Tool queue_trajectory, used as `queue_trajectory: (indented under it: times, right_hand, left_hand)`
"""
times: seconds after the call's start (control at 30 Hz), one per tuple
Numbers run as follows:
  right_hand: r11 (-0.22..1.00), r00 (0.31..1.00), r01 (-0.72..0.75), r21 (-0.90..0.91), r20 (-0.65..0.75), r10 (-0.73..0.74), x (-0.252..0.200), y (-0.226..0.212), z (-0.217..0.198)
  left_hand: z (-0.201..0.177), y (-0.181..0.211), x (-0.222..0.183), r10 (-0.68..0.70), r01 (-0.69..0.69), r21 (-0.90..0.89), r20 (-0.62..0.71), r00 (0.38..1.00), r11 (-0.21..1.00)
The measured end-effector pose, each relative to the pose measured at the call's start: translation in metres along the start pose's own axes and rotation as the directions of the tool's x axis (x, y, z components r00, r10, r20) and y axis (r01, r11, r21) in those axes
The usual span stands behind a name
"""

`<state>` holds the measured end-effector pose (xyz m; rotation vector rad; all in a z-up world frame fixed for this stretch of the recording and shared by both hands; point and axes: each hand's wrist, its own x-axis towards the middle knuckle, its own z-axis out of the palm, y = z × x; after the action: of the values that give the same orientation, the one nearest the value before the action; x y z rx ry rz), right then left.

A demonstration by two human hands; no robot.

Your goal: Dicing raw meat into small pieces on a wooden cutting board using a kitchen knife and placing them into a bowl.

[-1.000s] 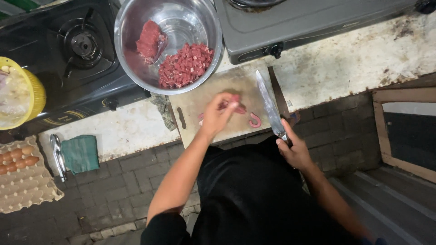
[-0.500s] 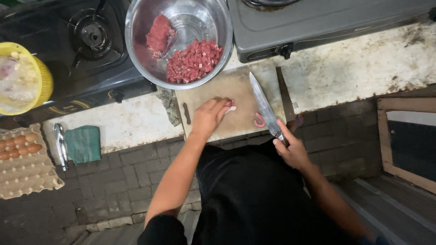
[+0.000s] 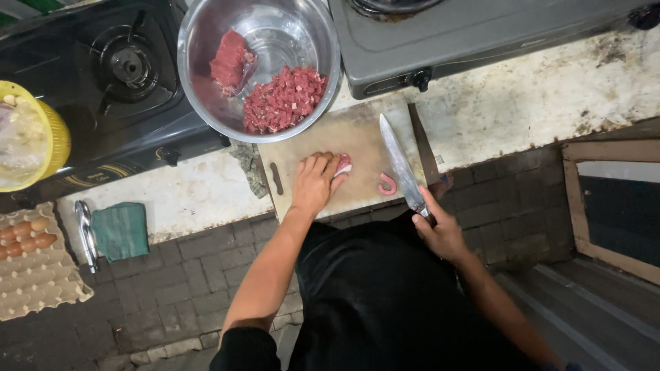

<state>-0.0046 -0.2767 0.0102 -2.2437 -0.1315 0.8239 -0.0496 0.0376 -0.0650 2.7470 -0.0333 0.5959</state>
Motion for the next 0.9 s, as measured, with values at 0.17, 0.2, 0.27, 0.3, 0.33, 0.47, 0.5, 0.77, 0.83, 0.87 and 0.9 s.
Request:
queue_trajectory:
  times: [0.17, 0.2, 0.27, 0.3, 0.33, 0.47, 0.5, 0.77, 0.83, 0.87, 0.9]
  right_hand:
    - [0.997, 0.996, 0.071, 0.037, 0.045, -0.073, 0.004, -0.004, 0.006]
    - [0.996, 0.996, 0.078, 0.031, 0.045, -0.08, 0.005, -0.003, 0.008]
    - [0.996, 0.995, 0.083, 0.028, 0.049, -0.084, 0.006, -0.004, 0.004]
    - [0.996, 0.995, 0.083, 0.028, 0.046, -0.084, 0.007, -0.005, 0.002]
    - [0.996, 0.995, 0.086, 0.025, 0.051, -0.088, 0.009, -0.003, 0.003]
    - [0.997, 0.996, 0.08, -0.011, 0.05, -0.08, 0.013, -0.002, 0.003]
    - [0.997, 0.996, 0.073, -0.018, 0.042, -0.072, 0.014, -0.004, 0.003]
    - [0.994, 0.993, 0.111, -0.012, 0.038, -0.11, 0.015, 0.001, 0.007]
    - [0.992, 0.991, 0.121, -0.024, 0.068, -0.119, 0.017, 0.002, 0.009]
    - [0.993, 0.992, 0.115, -0.026, 0.057, -0.113, 0.017, 0.003, 0.011]
    - [0.994, 0.993, 0.109, -0.028, 0.046, -0.108, 0.018, 0.005, 0.011]
  left_hand:
    - [0.014, 0.008, 0.005, -0.009, 0.017, 0.085, -0.098, 0.995, 0.996]
    - [0.014, 0.01, 0.007, -0.021, 0.034, 0.1, -0.122, 0.992, 0.994]
    - [0.017, 0.015, 0.006, -0.049, 0.066, 0.108, -0.153, 0.987, 0.992]
    - [0.019, 0.017, 0.005, -0.069, 0.091, 0.112, -0.182, 0.981, 0.99]
    - [0.02, 0.017, 0.004, -0.075, 0.098, 0.115, -0.184, 0.98, 0.989]
    - [0.024, 0.02, 0.0, -0.082, 0.106, 0.123, -0.185, 0.979, 0.987]
    - [0.025, 0.021, -0.002, -0.085, 0.111, 0.124, -0.193, 0.977, 0.986]
    - [0.005, 0.026, -0.008, -0.06, 0.066, 0.099, -0.058, 0.996, 0.993]
    - [0.006, 0.022, -0.016, -0.007, 0.01, 0.065, -0.048, 0.999, 0.998]
    - [0.009, 0.02, -0.018, 0.005, -0.003, 0.047, -0.026, 1.0, 0.999]
    - [0.013, 0.018, -0.02, 0.017, -0.017, 0.028, -0.005, 1.0, 0.999]
